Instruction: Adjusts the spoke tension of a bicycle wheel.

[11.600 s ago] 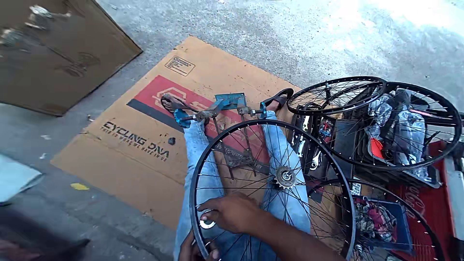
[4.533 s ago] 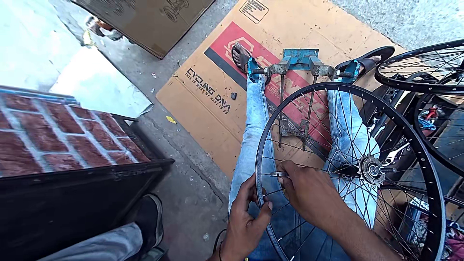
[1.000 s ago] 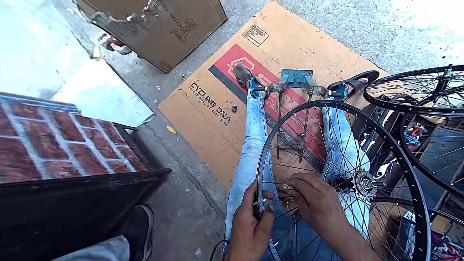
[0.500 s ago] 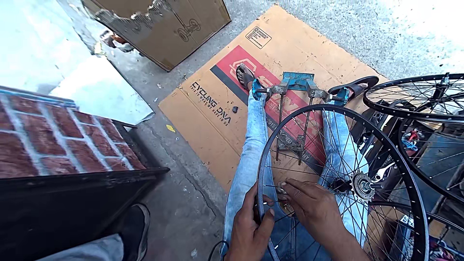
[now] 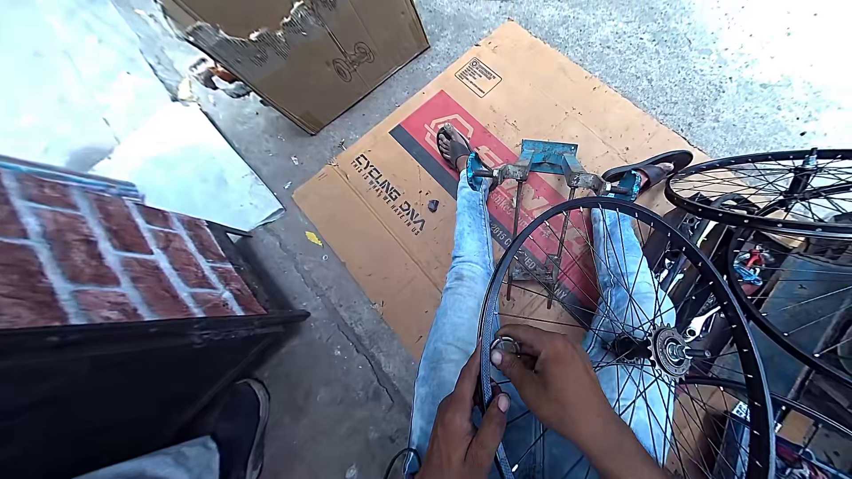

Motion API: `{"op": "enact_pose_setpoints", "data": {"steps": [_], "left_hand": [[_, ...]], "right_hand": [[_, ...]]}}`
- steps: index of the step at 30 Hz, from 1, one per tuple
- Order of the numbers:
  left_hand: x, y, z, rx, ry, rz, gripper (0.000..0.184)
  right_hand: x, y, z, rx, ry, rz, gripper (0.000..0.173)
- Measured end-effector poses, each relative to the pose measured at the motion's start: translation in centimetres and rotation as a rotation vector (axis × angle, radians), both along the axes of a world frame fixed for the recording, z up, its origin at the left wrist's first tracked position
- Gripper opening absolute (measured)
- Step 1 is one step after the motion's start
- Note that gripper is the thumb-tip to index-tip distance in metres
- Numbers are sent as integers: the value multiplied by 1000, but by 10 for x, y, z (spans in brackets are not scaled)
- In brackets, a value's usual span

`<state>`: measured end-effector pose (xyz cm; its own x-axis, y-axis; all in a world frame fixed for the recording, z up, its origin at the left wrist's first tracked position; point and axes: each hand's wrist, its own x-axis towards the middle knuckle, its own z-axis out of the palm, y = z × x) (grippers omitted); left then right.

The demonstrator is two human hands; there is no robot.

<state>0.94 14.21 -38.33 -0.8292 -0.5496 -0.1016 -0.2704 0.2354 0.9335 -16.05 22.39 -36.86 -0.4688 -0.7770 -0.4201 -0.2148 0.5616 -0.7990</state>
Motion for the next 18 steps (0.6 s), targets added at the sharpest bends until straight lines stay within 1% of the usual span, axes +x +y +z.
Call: {"op": "enact_pose_setpoints", "data": {"steps": [2,3,4,6,7,8,9,10,12,13,14,16,18], "left_hand": [[0,0,1,8,10,-2,73],[1,1,0,9,6,3,74],[3,1,-1,5,-4,9,74],[4,0,-4,-4,-22,11,74],[4,0,-4,-10,-31,11,75],[6,1,-4,-12,-36,9,75],[8,1,-3,-6,-37,4,76],[9,1,-2,2,-38,-7,77],[13,1,-3,35,-31,-25,78],[14,1,-3,52,-24,-30,78],[13,2,-3,64,-15,-37,79],[12,4,-1,85,14,-49,81],[11,4,0,104,33,-56,82]], "right_hand": [[1,8,-9,-112,23,8,30],[3,10,-13,-189,84,8,27],[6,11,-18,-275,203,7,23],[13,5,-26,-419,532,13,15],[16,0,-27,-446,659,27,12],[18,-3,-26,-440,710,49,9],[17,-4,-23,-415,679,79,6],[14,-3,-20,-378,568,117,5],[0,8,-14,-313,212,215,20],[-8,12,-14,-326,57,233,27],[-13,15,-14,-345,-62,214,29],[-18,16,-11,-341,-216,127,27],[-20,11,-3,-273,-318,57,52]]}}
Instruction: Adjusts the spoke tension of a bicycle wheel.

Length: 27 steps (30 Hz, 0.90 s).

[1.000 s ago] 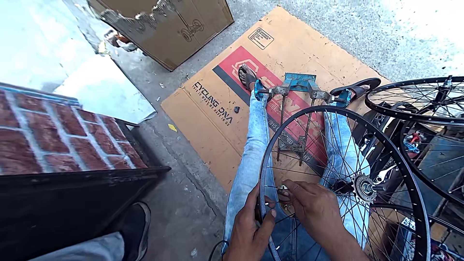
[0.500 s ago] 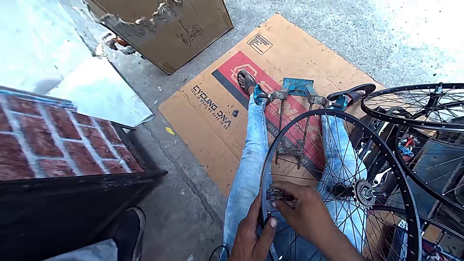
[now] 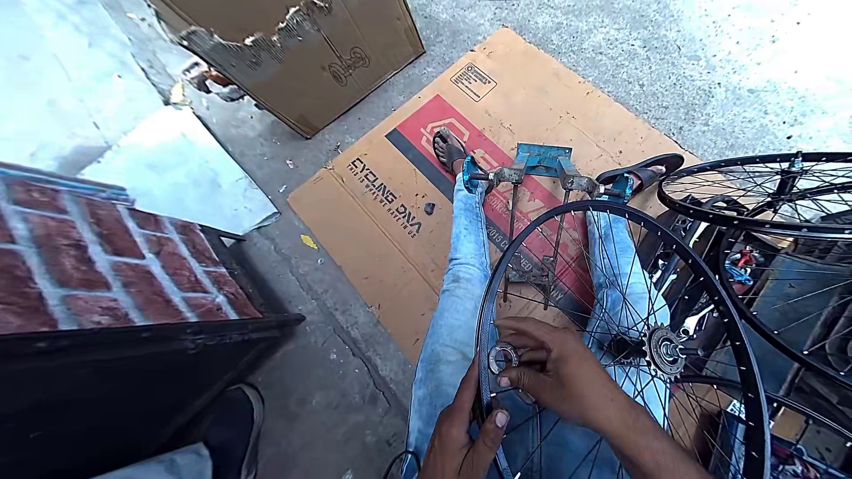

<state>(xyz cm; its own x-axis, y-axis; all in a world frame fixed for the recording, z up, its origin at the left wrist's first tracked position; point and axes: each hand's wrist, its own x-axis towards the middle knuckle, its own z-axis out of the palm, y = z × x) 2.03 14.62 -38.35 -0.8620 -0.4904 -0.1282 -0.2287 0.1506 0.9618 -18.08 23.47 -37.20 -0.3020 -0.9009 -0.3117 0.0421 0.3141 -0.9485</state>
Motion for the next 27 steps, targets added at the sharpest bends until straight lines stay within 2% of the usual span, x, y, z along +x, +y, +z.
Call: {"op": "enact_pose_setpoints", "data": {"steps": [1,2,5,7,8,10,12,14,17,20,22,25,27], "left_hand": [[0,-1,0,5,1,-3,81],[1,-2,-1,3,-6,-2,81],[6,-4,-2,-16,-55,-5,82],[7,-4,-4,-35,-57,-2,82],[9,-3,-5,-43,-55,1,82],[9,-4,-7,-50,-57,0,82],[11,-4,-7,-39,-56,-8,82],[8,-3,-5,-11,-40,-5,82],[5,-1,1,13,-20,3,81],[3,2,1,36,4,2,79],[1,2,2,43,3,2,79],[3,0,1,28,-21,12,78],[6,-1,1,27,-30,11,78]], "right_hand": [[2,-3,2,47,-3,-35,60],[6,-6,1,81,63,-63,60],[35,-9,-12,103,570,-109,36],[49,-13,-16,112,889,-133,31],[53,-15,-15,150,986,-117,28],[54,-21,-8,259,1040,-32,21],[46,-26,4,385,862,105,22],[27,-28,13,445,527,179,37],[6,-14,9,317,100,208,56],[-9,-7,7,226,-234,205,55],[-16,-10,10,248,-299,226,52],[-10,-19,7,349,-152,238,43],[-8,-17,3,308,-173,247,42]]}}
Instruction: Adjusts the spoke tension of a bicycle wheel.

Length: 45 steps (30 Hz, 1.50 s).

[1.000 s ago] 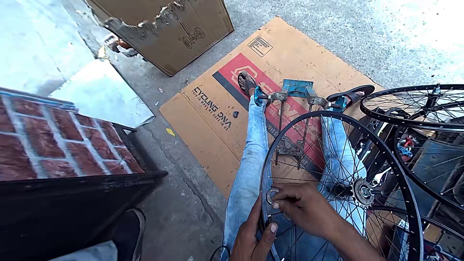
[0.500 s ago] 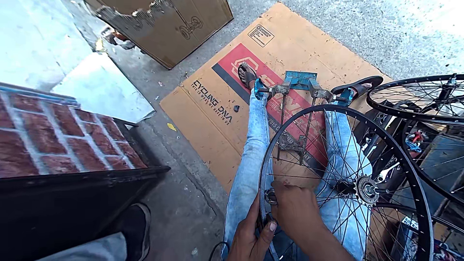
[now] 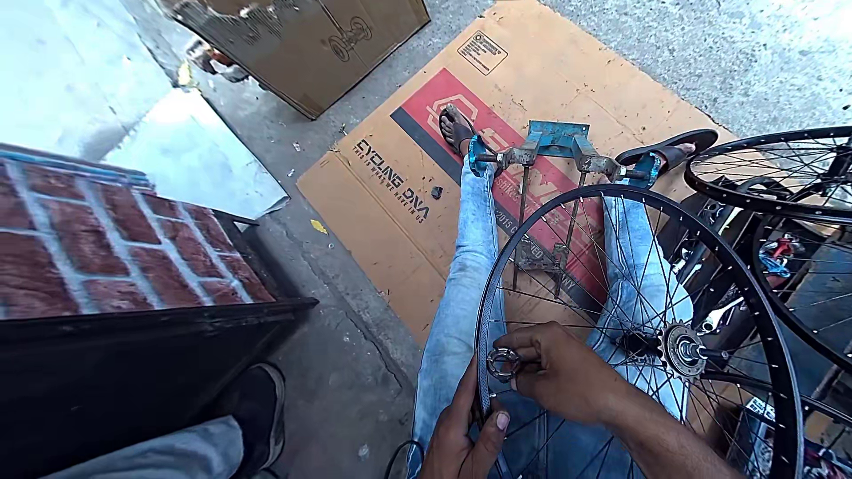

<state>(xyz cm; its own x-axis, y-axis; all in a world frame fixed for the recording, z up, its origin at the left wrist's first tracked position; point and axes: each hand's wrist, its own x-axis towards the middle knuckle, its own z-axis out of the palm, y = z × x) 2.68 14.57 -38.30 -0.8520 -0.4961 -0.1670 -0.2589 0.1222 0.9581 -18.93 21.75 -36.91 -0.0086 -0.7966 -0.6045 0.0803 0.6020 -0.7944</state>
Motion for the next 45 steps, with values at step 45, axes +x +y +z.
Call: {"op": "enact_pose_setpoints", "data": {"steps": [45], "left_hand": [[-5,-7,2,87,-22,-50,80]], "right_hand": [[15,11,-8,-274,380,-69,28]]}}
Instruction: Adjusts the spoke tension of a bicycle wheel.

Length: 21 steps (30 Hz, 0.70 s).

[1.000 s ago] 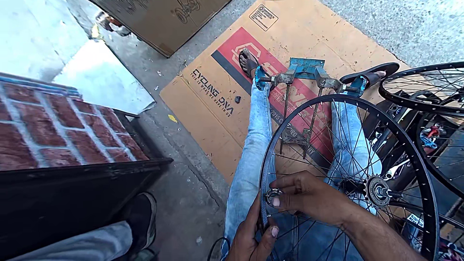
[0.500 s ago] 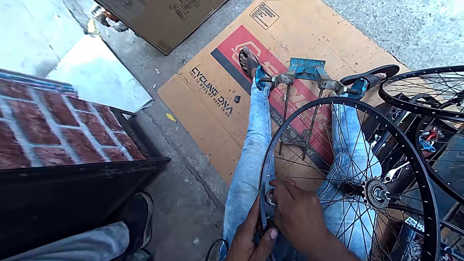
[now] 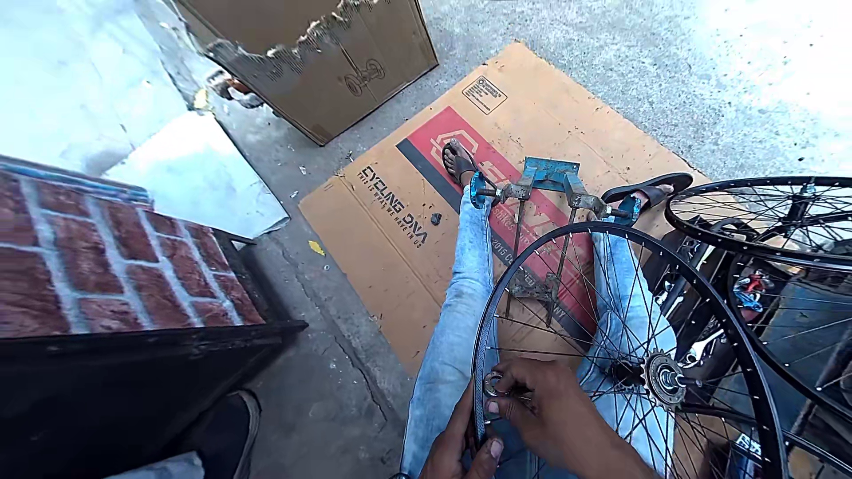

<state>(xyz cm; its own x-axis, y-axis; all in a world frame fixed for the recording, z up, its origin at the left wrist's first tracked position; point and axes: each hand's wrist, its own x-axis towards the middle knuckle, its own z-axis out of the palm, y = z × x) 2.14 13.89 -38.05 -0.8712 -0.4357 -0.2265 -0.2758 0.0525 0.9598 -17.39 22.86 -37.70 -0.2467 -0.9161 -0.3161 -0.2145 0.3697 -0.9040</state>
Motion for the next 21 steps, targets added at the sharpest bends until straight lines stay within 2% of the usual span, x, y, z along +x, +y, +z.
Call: {"op": "enact_pose_setpoints", "data": {"steps": [2,4,6,7,9,12,15,18,21], "left_hand": [[-1,-2,-2,6,-7,-7,80],[0,-4,-6,1,12,-1,76],[0,-6,-10,-24,54,23,70],[-3,-10,-12,-36,71,43,64],[-14,-22,-12,-36,65,85,61],[-25,-32,-6,-46,-33,75,71],[-26,-26,-4,-143,-85,70,65],[-20,-19,-4,-197,-108,80,64],[-10,-17,-8,-193,-137,63,67]], "right_hand": [[6,-3,5,-25,143,-9,24],[19,-4,6,-134,449,-3,20],[27,0,3,-185,608,6,21],[25,2,1,-178,583,12,21],[10,7,3,-74,360,13,20],[-3,22,-2,-79,135,-199,19],[-6,24,-7,-112,216,-354,43],[-1,15,-23,-93,371,-286,34],[-2,12,-35,-119,377,-124,30]]}}
